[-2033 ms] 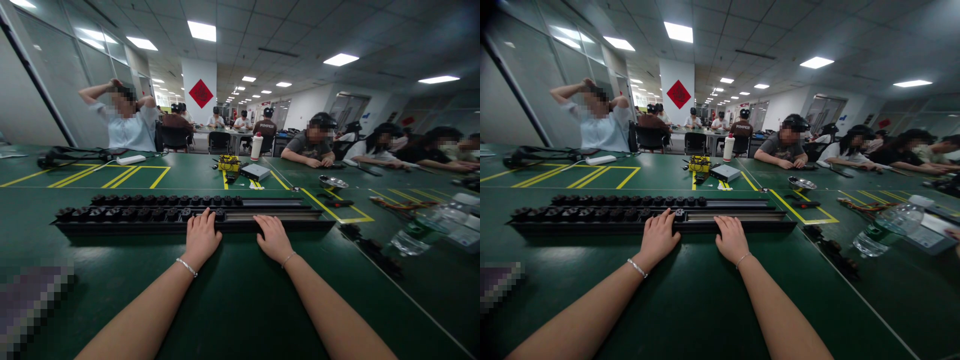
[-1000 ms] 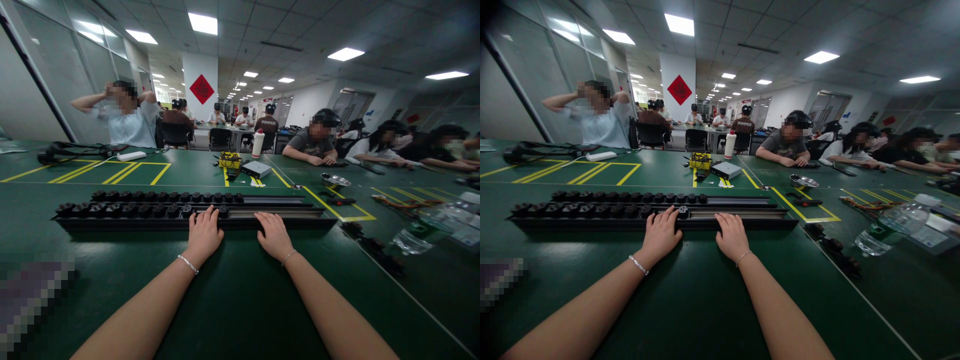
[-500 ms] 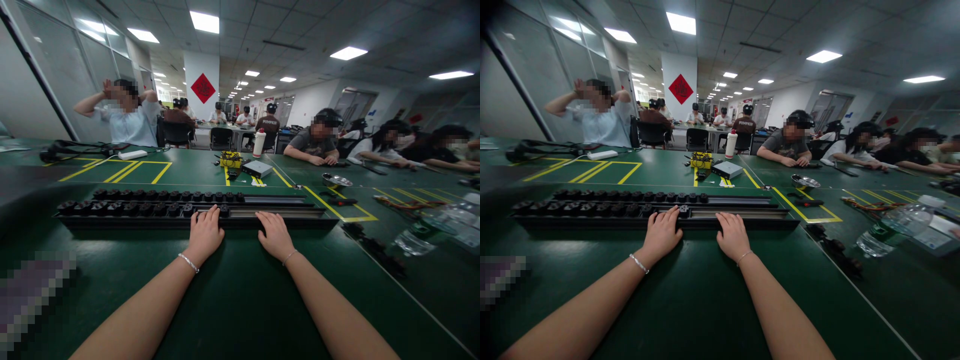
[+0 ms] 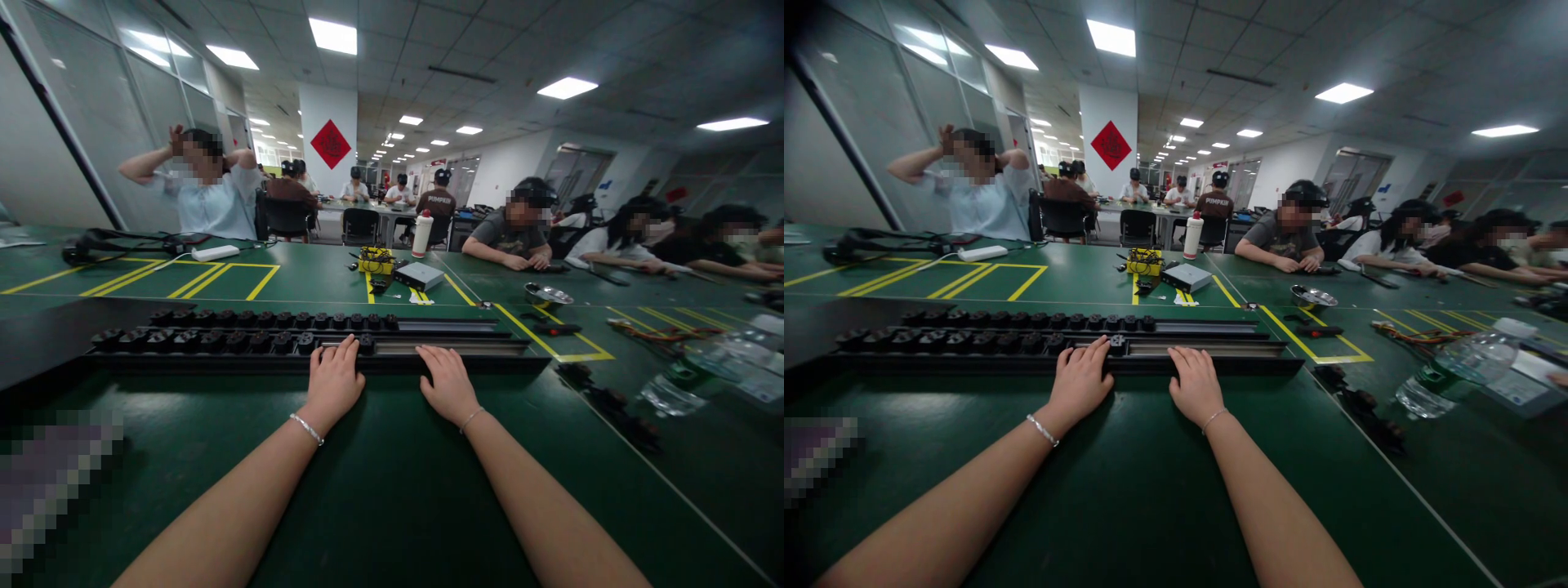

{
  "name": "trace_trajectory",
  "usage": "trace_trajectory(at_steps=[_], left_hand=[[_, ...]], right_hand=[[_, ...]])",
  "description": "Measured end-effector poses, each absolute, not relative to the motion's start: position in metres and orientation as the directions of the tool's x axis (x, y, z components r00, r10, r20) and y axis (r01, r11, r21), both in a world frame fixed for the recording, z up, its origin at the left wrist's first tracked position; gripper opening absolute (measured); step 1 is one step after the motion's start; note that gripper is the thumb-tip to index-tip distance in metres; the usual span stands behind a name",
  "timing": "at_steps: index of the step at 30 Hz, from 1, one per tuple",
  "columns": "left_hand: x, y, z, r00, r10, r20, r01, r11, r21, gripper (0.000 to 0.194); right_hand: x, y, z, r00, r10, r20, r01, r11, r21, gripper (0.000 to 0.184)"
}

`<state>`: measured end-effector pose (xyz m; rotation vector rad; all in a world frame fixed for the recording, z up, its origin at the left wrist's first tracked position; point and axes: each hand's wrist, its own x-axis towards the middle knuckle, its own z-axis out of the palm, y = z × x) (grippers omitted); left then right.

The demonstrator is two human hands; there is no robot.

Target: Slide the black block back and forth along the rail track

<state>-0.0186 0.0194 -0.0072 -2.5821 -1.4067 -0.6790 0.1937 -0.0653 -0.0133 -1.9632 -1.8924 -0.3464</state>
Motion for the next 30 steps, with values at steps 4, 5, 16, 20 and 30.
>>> trace_trajectory(at_steps=[4,5,16,20,30], left_hand=[[-0.0185,0.0187,-0.0075,0.468,0.763,0.445,0.82,-0.563,0.104,0.054],[-0.0186,0.0188,-0.0078,0.47,0.761,0.447,0.818,-0.566,0.101,0.053],[-0.019,0.0199,-0.0089,0.478,0.759,0.442,0.819,-0.566,0.087,0.054],[-0.0189,0.0195,-0.008,0.477,0.764,0.434,0.821,-0.564,0.091,0.054],[-0.0195,0.0203,-0.0088,0.487,0.755,0.439,0.811,-0.577,0.093,0.055]], right_hand=[[0.1944,-0.065,-0.0138,0.061,0.897,0.437,0.994,-0.014,-0.11,0.052],[0.1945,-0.0649,-0.014,0.062,0.896,0.439,0.994,-0.015,-0.11,0.052],[0.1935,-0.0656,-0.0133,0.066,0.895,0.44,0.993,-0.014,-0.121,0.051],[0.1936,-0.0656,-0.0132,0.064,0.896,0.44,0.993,-0.013,-0.118,0.052],[0.1931,-0.0657,-0.0129,0.069,0.897,0.436,0.993,-0.022,-0.112,0.053]])
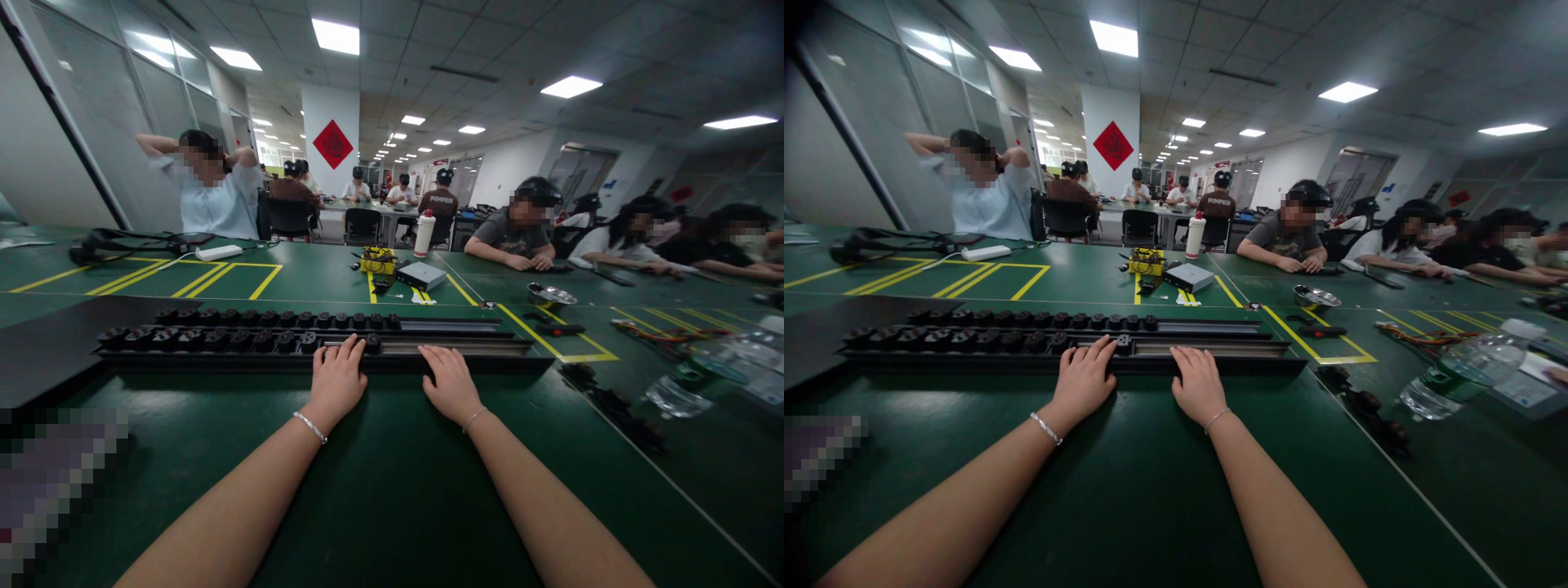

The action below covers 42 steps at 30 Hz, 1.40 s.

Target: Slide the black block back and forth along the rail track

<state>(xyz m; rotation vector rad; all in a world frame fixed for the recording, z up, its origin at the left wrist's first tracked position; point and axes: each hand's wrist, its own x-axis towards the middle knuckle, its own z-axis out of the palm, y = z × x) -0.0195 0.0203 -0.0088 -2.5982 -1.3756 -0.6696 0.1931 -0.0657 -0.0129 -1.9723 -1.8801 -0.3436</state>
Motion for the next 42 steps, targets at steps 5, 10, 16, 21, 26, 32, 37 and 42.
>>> trace_trajectory(at_steps=[5,10,16,21,26,32,37,42], left_hand=[[-0.0188,0.0192,-0.0082,0.479,0.764,0.433,0.819,-0.566,0.093,0.055],[-0.0189,0.0174,-0.0066,0.48,0.774,0.413,0.823,-0.561,0.094,0.056],[-0.019,0.0174,-0.0089,0.484,0.766,0.423,0.818,-0.567,0.09,0.058],[-0.0187,0.0178,-0.0114,0.476,0.756,0.45,0.817,-0.569,0.093,0.055],[-0.0187,0.0175,-0.0104,0.478,0.754,0.45,0.816,-0.571,0.089,0.054],[-0.0196,0.0182,-0.0098,0.488,0.738,0.465,0.806,-0.586,0.084,0.051],[-0.0197,0.0189,-0.0107,0.49,0.732,0.474,0.805,-0.588,0.076,0.05],[-0.0196,0.0195,-0.0114,0.486,0.733,0.477,0.807,-0.585,0.078,0.049]], right_hand=[[0.1935,-0.0655,-0.0128,0.059,0.899,0.435,0.994,-0.012,-0.11,0.052],[0.1944,-0.065,-0.014,0.051,0.894,0.446,0.995,-0.008,-0.097,0.053],[0.1942,-0.0652,-0.0141,0.054,0.894,0.444,0.994,-0.007,-0.106,0.052],[0.1936,-0.0655,-0.013,0.058,0.897,0.438,0.993,-0.007,-0.117,0.051],[0.1939,-0.0652,-0.0128,0.06,0.898,0.435,0.993,-0.008,-0.121,0.051],[0.1942,-0.0648,-0.0132,0.061,0.902,0.428,0.992,-0.007,-0.126,0.051],[0.1939,-0.0647,-0.0135,0.062,0.897,0.437,0.992,-0.008,-0.124,0.051],[0.1941,-0.065,-0.013,0.059,0.899,0.434,0.993,-0.007,-0.12,0.05]])
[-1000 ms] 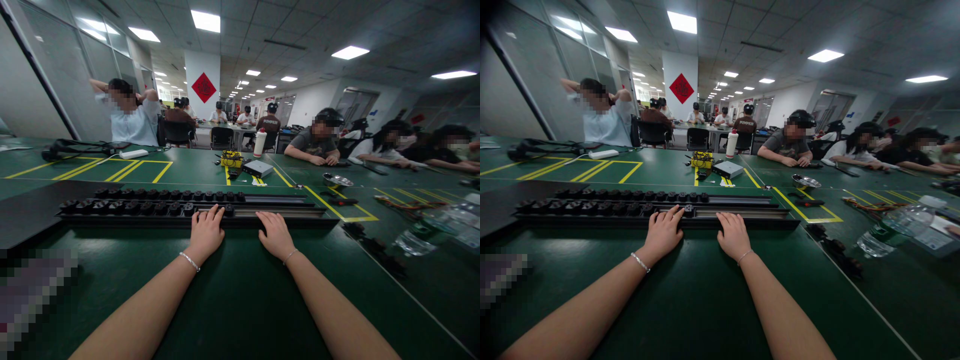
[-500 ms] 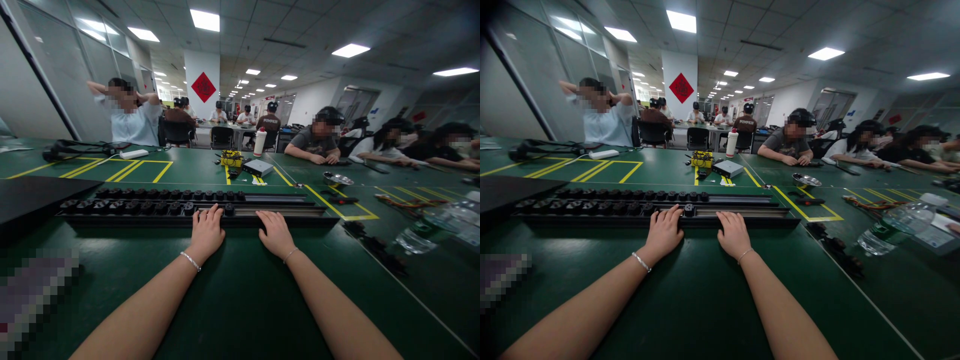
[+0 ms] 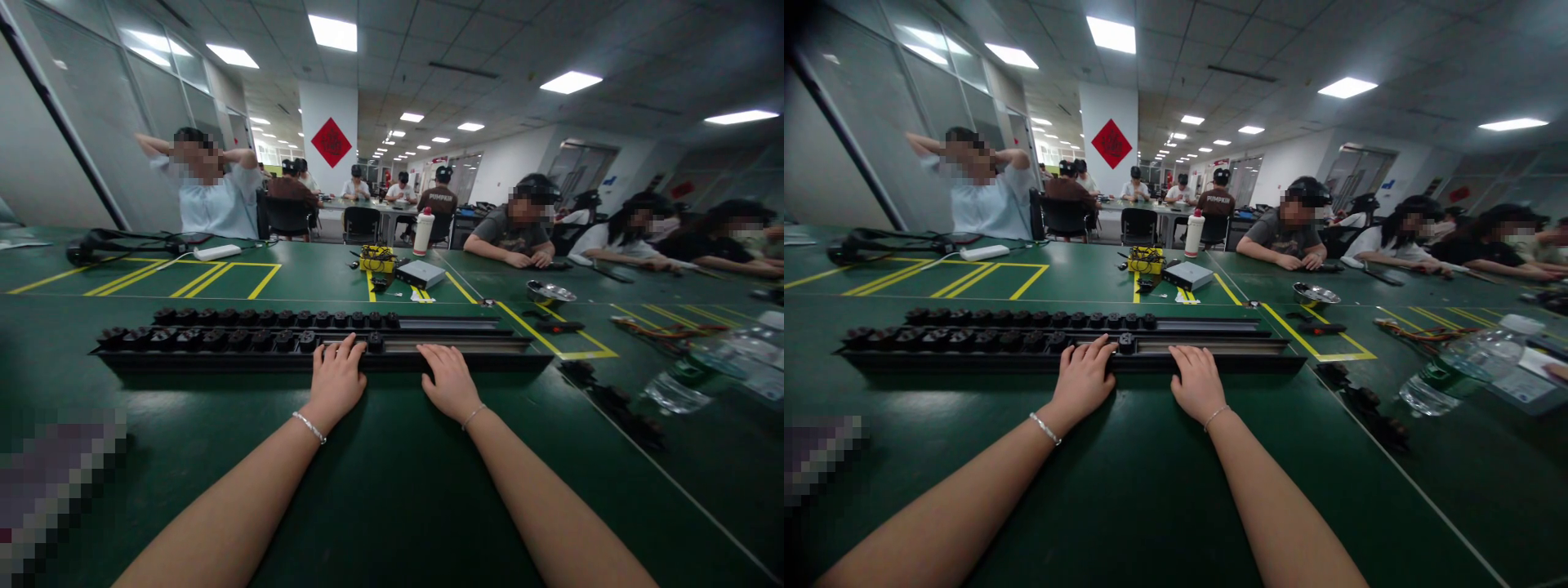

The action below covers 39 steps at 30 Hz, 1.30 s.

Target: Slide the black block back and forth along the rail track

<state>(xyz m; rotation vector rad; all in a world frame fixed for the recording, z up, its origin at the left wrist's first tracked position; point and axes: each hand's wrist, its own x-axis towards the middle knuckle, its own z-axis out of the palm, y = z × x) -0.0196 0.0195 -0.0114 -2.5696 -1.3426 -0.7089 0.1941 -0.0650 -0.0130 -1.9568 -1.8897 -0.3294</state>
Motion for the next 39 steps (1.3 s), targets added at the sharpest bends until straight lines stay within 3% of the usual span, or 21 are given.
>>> trace_trajectory(at_steps=[39], left_hand=[[-0.0196,0.0193,-0.0094,0.491,0.749,0.444,0.809,-0.581,0.087,0.051]], right_hand=[[0.1947,-0.0645,-0.0147,0.059,0.894,0.445,0.994,-0.01,-0.111,0.052]])
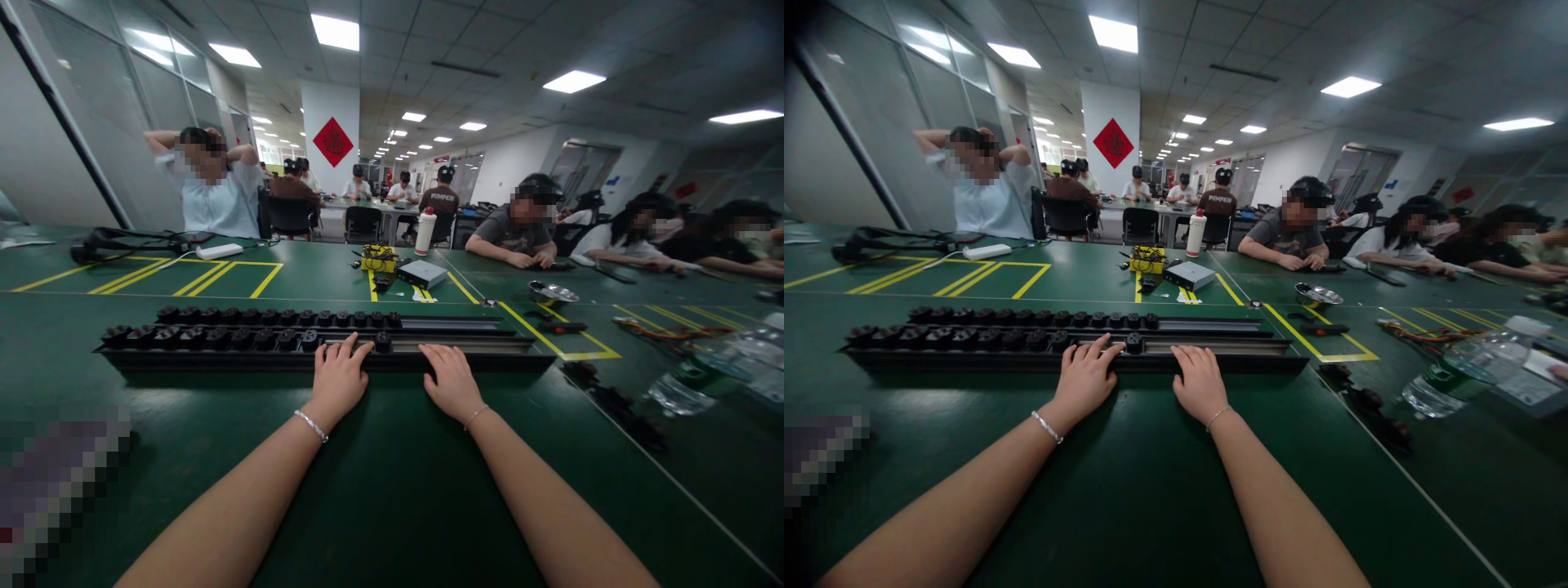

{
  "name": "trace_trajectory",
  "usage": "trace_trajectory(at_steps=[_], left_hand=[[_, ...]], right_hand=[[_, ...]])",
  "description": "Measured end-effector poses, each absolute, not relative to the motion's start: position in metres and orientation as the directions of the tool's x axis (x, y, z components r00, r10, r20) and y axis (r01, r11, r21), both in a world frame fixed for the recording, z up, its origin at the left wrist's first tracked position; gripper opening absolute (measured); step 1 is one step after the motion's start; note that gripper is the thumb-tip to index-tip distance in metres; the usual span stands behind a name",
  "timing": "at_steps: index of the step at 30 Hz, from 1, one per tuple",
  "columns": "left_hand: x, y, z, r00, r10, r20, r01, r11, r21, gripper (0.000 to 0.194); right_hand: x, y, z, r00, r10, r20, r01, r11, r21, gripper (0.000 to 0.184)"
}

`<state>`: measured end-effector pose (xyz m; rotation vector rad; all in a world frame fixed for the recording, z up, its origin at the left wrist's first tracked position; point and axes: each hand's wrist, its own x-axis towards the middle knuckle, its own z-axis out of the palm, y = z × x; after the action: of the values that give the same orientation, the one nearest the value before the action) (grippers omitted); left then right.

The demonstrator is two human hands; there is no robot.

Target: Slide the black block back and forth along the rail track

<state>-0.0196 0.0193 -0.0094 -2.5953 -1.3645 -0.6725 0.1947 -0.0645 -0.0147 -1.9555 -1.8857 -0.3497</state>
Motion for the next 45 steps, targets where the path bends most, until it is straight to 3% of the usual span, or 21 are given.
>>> trace_trajectory(at_steps=[10,18,22,45], left_hand=[[-0.02,0.018,-0.008,0.495,0.741,0.453,0.801,-0.591,0.092,0.05],[-0.011,0.015,-0.014,0.583,0.637,0.504,0.713,-0.699,0.058,0.052],[-0.01,0.017,-0.013,0.572,0.646,0.506,0.711,-0.698,0.088,0.05],[-0.007,0.016,-0.01,0.544,0.675,0.498,0.729,-0.674,0.119,0.046]], right_hand=[[0.196,-0.064,-0.014,0.054,0.901,0.429,0.995,-0.011,-0.102,0.052],[0.179,-0.065,-0.01,0.045,0.908,0.416,0.996,-0.008,-0.091,0.054],[0.159,-0.061,-0.006,-0.024,0.921,0.39,0.993,0.068,-0.099,0.055],[0.147,-0.053,-0.009,0.0,0.911,0.411,0.995,0.04,-0.09,0.051]])
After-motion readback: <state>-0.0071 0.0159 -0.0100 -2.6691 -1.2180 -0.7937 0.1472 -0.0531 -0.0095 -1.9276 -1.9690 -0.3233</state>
